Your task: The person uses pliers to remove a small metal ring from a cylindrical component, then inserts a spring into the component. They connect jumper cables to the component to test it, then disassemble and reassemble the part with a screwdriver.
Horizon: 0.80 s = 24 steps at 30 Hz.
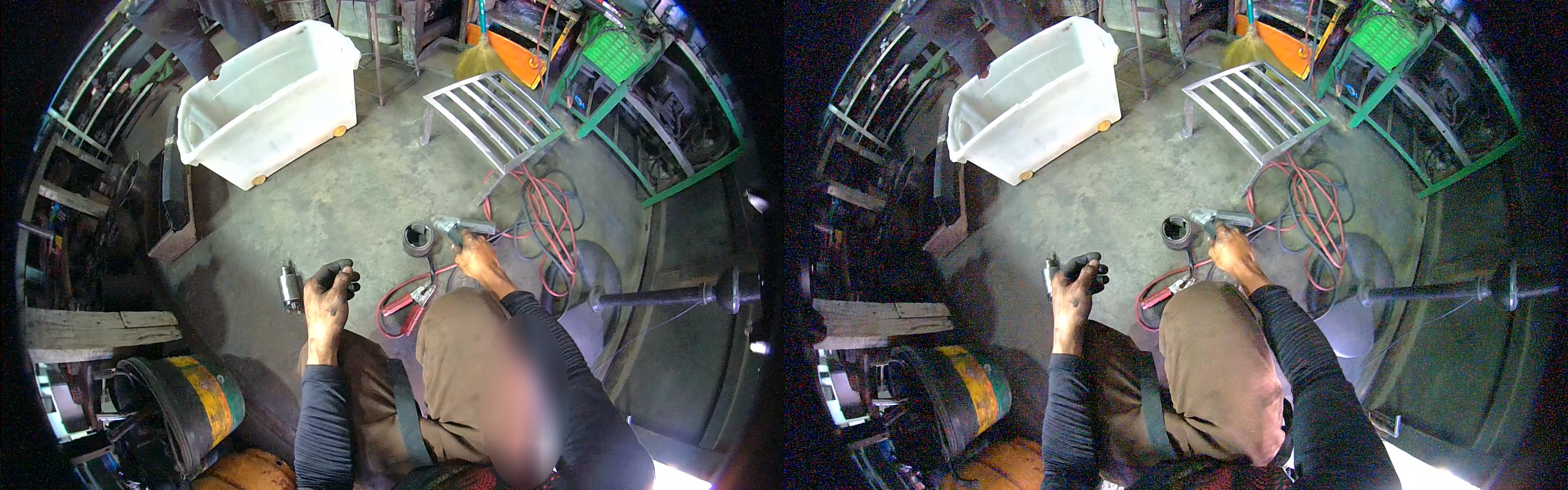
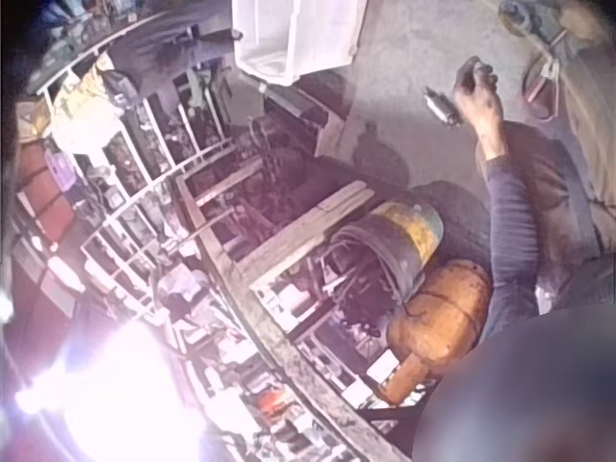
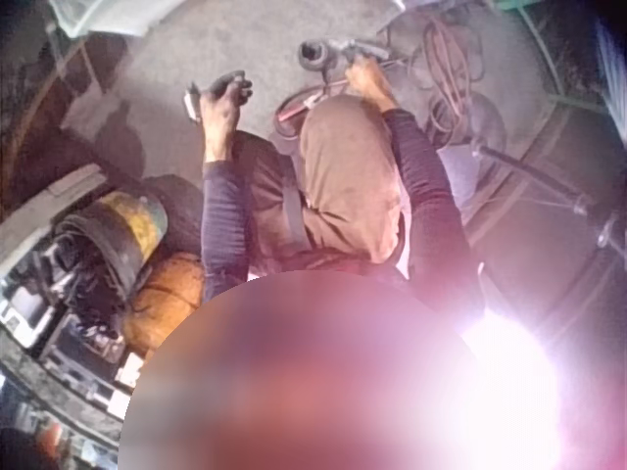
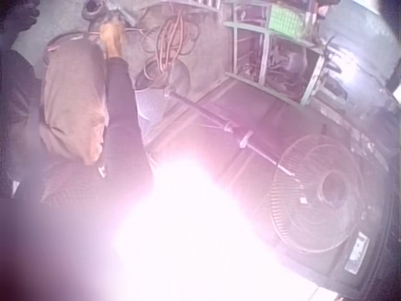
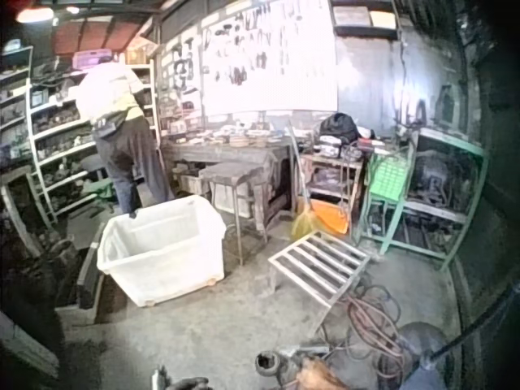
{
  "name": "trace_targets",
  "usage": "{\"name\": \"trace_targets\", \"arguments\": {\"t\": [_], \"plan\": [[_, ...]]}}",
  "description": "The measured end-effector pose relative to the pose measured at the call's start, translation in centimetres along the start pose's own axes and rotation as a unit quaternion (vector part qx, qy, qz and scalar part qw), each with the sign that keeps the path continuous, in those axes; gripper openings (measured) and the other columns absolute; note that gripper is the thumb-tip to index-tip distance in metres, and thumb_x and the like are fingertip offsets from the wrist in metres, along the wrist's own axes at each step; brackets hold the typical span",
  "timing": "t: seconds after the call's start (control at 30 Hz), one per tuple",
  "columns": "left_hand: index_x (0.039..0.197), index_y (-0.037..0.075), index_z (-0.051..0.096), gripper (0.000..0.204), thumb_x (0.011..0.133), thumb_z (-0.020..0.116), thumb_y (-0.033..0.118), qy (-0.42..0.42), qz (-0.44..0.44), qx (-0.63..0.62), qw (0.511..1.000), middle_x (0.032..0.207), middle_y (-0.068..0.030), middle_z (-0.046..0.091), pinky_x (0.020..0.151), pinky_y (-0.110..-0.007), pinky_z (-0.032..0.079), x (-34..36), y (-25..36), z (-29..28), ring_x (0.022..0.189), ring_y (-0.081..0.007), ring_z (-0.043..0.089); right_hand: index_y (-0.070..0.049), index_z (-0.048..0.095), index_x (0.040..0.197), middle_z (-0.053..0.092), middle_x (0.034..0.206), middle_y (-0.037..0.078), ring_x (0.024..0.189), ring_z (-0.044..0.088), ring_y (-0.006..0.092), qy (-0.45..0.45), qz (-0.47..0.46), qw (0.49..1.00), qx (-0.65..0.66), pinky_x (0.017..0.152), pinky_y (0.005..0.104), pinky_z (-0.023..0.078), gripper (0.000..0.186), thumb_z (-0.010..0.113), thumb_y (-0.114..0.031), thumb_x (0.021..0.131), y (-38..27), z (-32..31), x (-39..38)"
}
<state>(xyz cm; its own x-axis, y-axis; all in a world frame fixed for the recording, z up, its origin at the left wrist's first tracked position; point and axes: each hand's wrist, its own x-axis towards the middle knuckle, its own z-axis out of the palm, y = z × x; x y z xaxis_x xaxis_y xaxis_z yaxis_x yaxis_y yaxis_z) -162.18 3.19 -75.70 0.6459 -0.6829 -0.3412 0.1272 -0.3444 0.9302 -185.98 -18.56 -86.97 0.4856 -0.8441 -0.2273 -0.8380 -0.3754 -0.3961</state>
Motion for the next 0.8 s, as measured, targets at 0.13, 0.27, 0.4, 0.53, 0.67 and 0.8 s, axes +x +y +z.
{"name": "trace_targets", "arguments": {"t": [0.13,0.27,0.4,0.53,0.67,0.8], "plan": [[0.117,-0.002,0.072,0.026,0.101,0.064,0.017,0.001,0.004,0.012,1.000,0.094,-0.0104,0.077,0.070,-0.028,0.054,0.0,0.2,0.4,0.079,-0.0150,0.070,0.002,0.060,0.122,0.070,0.103,0.032,0.098,0.067,0.0522,-0.004,-0.013,1.000,0.020,0.087,0.0598,0.054,0.041,0.065,-0.023,0.090,0.1,0.1,0.3],[0.119,-0.002,0.071,0.028,0.101,0.063,0.018,-0.005,0.001,0.007,1.000,0.095,-0.0118,0.076,0.072,-0.029,0.056,0.1,0.3,0.6,0.079,-0.0164,0.071,0.001,0.058,0.133,0.070,0.103,0.034,0.097,0.067,0.0524,-0.026,-0.015,1.000,0.002,0.088,0.0598,0.054,0.049,0.063,-0.025,0.091,-0.3,-0.2,0.4],[0.115,-0.002,0.073,0.026,0.100,0.064,0.017,-0.001,0.001,-0.006,1.000,0.093,-0.0110,0.077,0.070,-0.028,0.054,0.2,0.1,0.8,0.078,-0.0148,0.070,0.001,0.058,0.132,0.071,0.098,0.031,0.096,0.068,0.0511,0.057,-0.093,0.994,-0.003,0.085,0.0597,0.055,0.044,0.058,-0.025,0.095,-1.1,-1.1,0.3],[0.114,-0.003,0.073,0.026,0.100,0.064,0.017,-0.003,0.011,0.006,1.000,0.092,-0.0107,0.077,0.069,-0.028,0.053,0.3,0.0,0.8,0.078,-0.0144,0.070,-0.001,0.059,0.129,0.070,0.101,0.032,0.094,0.068,0.0505,-0.006,-0.029,0.997,-0.066,0.083,0.0579,0.055,0.043,0.061,-0.029,0.096,-1.1,-2.0,1.0],[0.113,-0.002,0.073,0.026,0.099,0.065,0.018,0.002,-0.001,-0.005,1.000,0.090,-0.0101,0.077,0.068,-0.029,0.054,-0.1,-0.1,0.6,0.076,-0.0141,0.070,-0.001,0.059,0.134,0.069,0.111,0.030,0.095,0.070,0.0464,0.032,-0.143,0.986,-0.077,0.081,0.0544,0.058,0.047,0.059,-0.031,0.097,-0.6,-2.1,0.9],[0.113,-0.002,0.073,0.027,0.099,0.066,0.019,-0.003,-0.002,-0.008,1.000,0.090,-0.0100,0.076,0.069,-0.028,0.054,0.3,-0.1,0.9,0.078,-0.0143,0.070,0.002,0.048,0.146,0.066,0.119,0.031,0.096,0.070,0.0457,-0.014,-0.008,0.996,-0.091,0.080,0.0555,0.059,0.059,0.049,-0.037,0.102,-0.9,-1.9,1.2]]}}
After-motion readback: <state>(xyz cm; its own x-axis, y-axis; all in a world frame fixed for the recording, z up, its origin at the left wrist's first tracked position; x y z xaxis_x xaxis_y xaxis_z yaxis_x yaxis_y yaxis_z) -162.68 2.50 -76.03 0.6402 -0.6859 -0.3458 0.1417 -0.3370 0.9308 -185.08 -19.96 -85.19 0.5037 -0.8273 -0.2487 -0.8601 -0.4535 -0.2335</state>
